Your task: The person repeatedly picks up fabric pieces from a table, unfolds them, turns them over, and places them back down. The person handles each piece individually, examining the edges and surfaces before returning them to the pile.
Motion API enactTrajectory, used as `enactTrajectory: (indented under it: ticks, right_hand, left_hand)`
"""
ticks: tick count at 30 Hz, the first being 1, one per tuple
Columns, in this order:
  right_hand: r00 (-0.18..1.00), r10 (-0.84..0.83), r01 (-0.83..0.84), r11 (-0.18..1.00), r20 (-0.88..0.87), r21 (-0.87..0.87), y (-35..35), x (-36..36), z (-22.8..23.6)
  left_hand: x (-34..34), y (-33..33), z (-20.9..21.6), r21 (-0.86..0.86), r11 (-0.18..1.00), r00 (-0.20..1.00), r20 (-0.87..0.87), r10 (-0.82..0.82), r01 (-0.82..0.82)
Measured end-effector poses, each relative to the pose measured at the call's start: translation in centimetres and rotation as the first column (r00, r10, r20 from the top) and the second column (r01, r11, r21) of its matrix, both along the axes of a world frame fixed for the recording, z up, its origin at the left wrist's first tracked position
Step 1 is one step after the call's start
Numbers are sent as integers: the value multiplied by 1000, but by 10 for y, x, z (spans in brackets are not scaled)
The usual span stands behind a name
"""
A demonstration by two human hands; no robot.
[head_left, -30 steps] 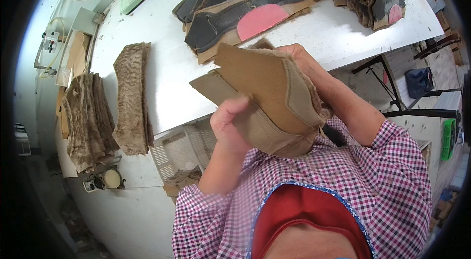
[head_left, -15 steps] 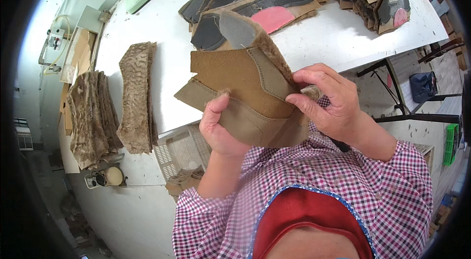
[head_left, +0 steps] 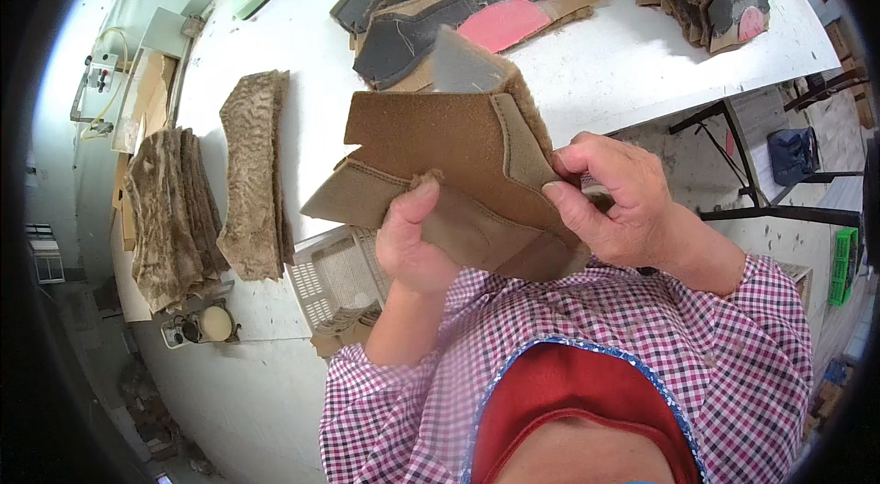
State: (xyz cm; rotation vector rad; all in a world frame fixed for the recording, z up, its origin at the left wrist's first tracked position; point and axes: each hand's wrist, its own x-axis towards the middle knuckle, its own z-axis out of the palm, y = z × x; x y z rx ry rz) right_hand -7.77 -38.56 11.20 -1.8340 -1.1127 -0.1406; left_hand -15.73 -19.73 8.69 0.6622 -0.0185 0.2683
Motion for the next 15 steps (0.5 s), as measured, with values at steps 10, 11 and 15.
enactTrajectory:
  ticks: [10, 11, 15]
  right_hand:
    - [990, -131, 127, 990, 54, 63, 9, 0, -3]
    - [991, -121, 118, 992, 60, 46, 9, 2, -1]
    - [999, -48, 49, 998, -26, 37, 4, 1, 2]
  left_hand:
    - [0, -4, -6, 241, 970, 994, -100, 55, -29]
    - [0, -3, -6, 208, 978, 993, -116, 23, 1]
    - [-2, -5, -3, 189, 980, 986, -165, -34, 65]
